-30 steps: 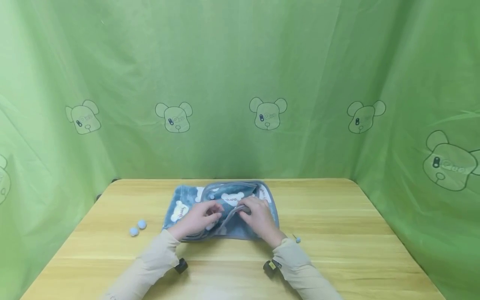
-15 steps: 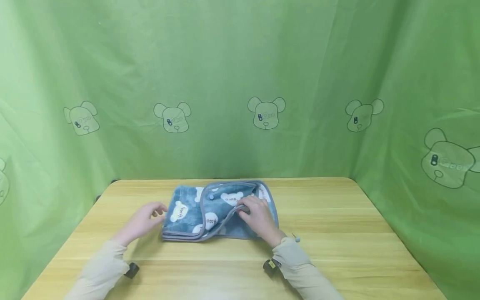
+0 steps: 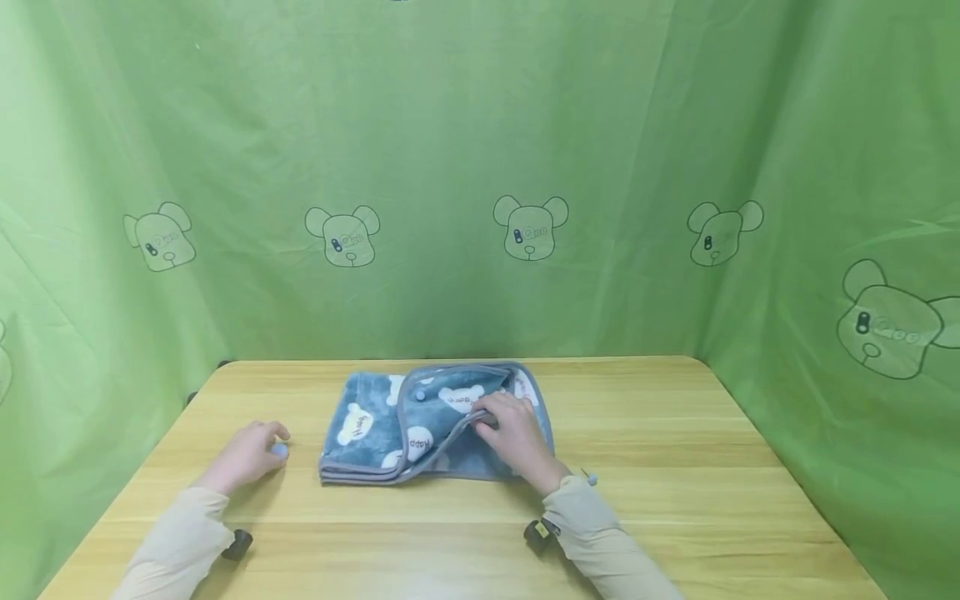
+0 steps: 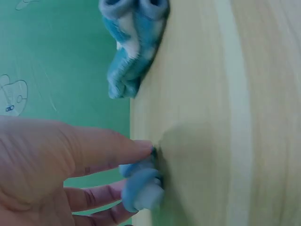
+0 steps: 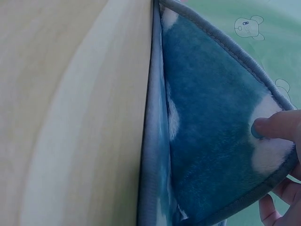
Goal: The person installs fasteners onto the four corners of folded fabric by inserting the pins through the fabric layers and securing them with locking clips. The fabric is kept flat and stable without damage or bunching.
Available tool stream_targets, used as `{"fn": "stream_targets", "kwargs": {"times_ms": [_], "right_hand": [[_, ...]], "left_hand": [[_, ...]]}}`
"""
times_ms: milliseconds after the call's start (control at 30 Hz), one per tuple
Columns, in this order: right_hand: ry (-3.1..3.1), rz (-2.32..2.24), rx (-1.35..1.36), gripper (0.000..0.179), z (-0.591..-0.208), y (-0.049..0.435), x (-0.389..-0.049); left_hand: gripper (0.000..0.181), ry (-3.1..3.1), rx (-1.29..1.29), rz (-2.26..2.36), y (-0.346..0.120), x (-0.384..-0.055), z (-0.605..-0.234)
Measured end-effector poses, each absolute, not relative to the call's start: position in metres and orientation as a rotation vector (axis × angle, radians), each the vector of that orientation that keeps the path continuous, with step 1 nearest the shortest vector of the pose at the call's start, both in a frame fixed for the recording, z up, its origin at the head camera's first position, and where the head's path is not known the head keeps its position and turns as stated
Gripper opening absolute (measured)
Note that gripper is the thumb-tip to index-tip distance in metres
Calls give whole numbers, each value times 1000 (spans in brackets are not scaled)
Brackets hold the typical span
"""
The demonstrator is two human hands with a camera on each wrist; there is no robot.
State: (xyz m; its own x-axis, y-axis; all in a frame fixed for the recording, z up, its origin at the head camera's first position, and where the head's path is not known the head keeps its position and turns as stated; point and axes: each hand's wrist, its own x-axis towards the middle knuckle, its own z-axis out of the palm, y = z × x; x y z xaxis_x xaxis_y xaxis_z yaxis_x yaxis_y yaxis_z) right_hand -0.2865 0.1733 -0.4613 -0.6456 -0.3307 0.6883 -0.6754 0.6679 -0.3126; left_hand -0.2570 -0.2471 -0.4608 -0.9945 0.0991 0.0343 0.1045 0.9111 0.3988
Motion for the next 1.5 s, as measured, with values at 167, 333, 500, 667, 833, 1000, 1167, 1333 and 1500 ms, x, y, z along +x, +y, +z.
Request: {"fn": "stream_targets", "kwargs": {"times_ms": [167,333,500,667,833,1000,1167,1333,1500], "right_hand": [[-2274,760,770,22,-462,173,-286],[-2281,768,766,22,-461,174,-285],[-2271,760,766,22,-460,174,-284],[-2275,753,767,22,-459,174,-284],[-2276,748,774,23,-458,173,-284],[-2274,759,783,23,-457,173,-285],[-2269,757,793,23,-458,174,-287],[-2260,749,827,23,-459,174,-286],[-2267,732,856,22,-459,174,-285]], "left_hand": [[22,-3084,-126,-597,-250,-260,-465],[20,-3085,-127,-581,-249,-260,-464],[20,-3062,-136,-581,-245,-261,-461],[22,-3012,-143,-671,-236,-262,-451],[24,-2940,-195,-743,-223,-263,-437],[25,-2883,-283,-838,-206,-268,-423],[29,-2806,-348,-921,-180,-276,-412],[31,-2729,-420,-1067,-149,-285,-408],[30,-2667,-439,-1236,-117,-295,-412]]}}
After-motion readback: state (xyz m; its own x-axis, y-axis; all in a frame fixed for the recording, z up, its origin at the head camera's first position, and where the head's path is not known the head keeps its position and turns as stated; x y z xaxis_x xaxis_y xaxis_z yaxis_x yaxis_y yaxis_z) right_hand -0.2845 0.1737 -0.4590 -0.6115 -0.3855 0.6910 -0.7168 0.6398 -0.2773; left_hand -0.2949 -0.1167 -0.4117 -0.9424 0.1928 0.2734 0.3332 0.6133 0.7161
